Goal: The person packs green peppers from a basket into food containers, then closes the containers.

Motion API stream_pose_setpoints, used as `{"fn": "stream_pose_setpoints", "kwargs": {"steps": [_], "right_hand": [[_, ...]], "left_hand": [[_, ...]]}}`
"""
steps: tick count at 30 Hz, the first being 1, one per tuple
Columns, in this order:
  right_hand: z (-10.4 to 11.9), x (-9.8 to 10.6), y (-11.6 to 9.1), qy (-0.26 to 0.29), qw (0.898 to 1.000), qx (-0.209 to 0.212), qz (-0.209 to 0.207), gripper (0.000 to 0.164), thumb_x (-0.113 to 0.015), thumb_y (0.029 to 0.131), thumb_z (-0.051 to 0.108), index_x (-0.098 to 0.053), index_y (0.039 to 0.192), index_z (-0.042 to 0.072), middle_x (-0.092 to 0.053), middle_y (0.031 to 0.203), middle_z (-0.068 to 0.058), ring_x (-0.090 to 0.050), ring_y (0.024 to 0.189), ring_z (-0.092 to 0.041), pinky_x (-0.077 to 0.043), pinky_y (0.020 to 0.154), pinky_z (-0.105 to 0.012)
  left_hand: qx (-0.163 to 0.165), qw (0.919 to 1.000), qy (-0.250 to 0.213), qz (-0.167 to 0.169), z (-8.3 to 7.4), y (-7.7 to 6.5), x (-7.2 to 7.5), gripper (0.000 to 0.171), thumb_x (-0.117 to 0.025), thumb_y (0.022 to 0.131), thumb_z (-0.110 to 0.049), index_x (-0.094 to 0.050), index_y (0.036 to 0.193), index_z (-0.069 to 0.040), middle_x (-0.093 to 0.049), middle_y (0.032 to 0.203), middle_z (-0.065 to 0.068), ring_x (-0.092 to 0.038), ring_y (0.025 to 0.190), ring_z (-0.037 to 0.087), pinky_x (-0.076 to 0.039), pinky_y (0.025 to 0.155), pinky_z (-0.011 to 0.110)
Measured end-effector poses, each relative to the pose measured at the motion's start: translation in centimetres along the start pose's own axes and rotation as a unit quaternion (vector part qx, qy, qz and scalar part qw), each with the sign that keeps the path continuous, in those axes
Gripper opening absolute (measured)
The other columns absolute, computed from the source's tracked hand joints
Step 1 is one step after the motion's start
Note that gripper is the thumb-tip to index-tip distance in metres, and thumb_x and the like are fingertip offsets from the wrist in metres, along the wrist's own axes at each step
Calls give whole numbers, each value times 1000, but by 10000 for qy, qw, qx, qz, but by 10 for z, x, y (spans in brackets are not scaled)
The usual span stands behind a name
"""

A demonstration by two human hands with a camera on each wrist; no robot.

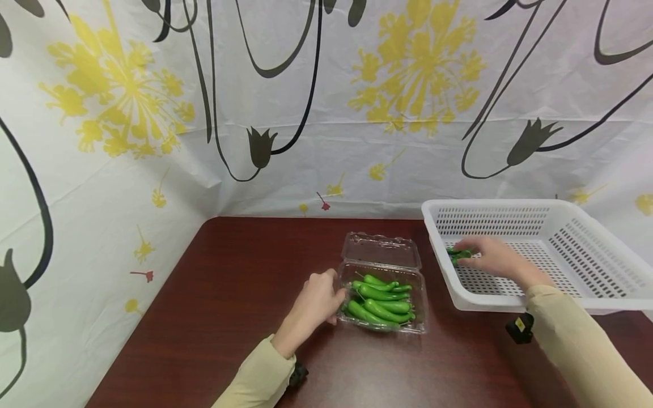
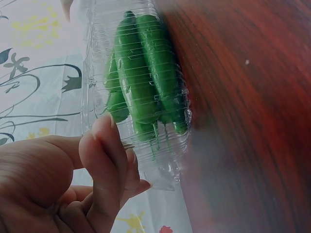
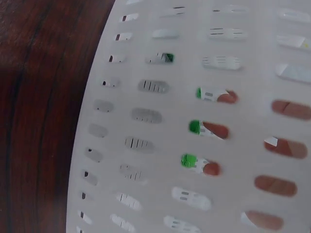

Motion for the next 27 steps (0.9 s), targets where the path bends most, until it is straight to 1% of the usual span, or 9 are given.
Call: {"fn": "stream_pose_setpoints", "kwargs": {"steps": [6, 10, 13, 18, 21, 27], "right_hand": [[-2, -1, 0, -288, 9995, -25, 108, 33, -75, 88, 16, -71, 114, -4, -71, 109, -21, -65, 101, -44, -51, 85, -60], [-1, -1, -1, -407, 9991, -7, 91, 30, -76, 86, 15, -72, 111, -2, -71, 109, -21, -64, 105, -46, -50, 88, -62], [0, -1, -1, -492, 9987, -12, 96, 27, -77, 84, 12, -74, 108, 0, -71, 109, -21, -63, 107, -47, -49, 90, -62], [-1, -2, -2, -751, 9971, 9, 134, 23, -81, 78, 7, -76, 100, 4, -71, 109, -21, -62, 107, -49, -48, 91, -62], [-2, -2, -4, -812, 9963, -29, 272, 24, -83, 76, 5, -76, 99, 3, -72, 105, -19, -64, 102, -47, -49, 89, -62], [-4, -2, -6, -756, 9948, -187, 657, 24, -82, 75, 5, -75, 98, 3, -73, 93, -12, -67, 89, -37, -53, 80, -57]], "left_hand": [[-45, 10000, -32, 1, 0, 0, 0, 24, -67, 93, -6, -61, 111, 7, -55, 60, 3, -55, 33, 9, -48, 36, 26], [-44, 10000, -21, 5, 0, -1, 1, 28, -67, 93, -6, -60, 116, 9, -55, 61, 4, -55, 34, 9, -48, 36, 26], [-35, 10000, 5, 3, 0, -1, 1, 33, -68, 93, -6, -59, 120, 10, -55, 61, 4, -55, 34, 9, -48, 36, 26], [-25, 10000, 27, -7, -1, -1, 1, 35, -68, 93, -6, -59, 122, 11, -55, 62, 4, -55, 34, 8, -48, 37, 26], [-33, 10000, 7, -12, -1, -1, 1, 33, -68, 92, -6, -59, 120, 10, -55, 61, 4, -55, 34, 8, -48, 36, 26], [-80, 10000, -3, -33, -1, -1, 1, 27, -68, 92, -5, -60, 114, 9, -55, 60, 4, -55, 33, 8, -48, 36, 26]]}}
Point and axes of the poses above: each hand's wrist, its own y-axis towards the middle knuckle, its own x-axis out of the back of the hand, z = x × y, the point moved 2 cm from there along y, towards the middle knuckle
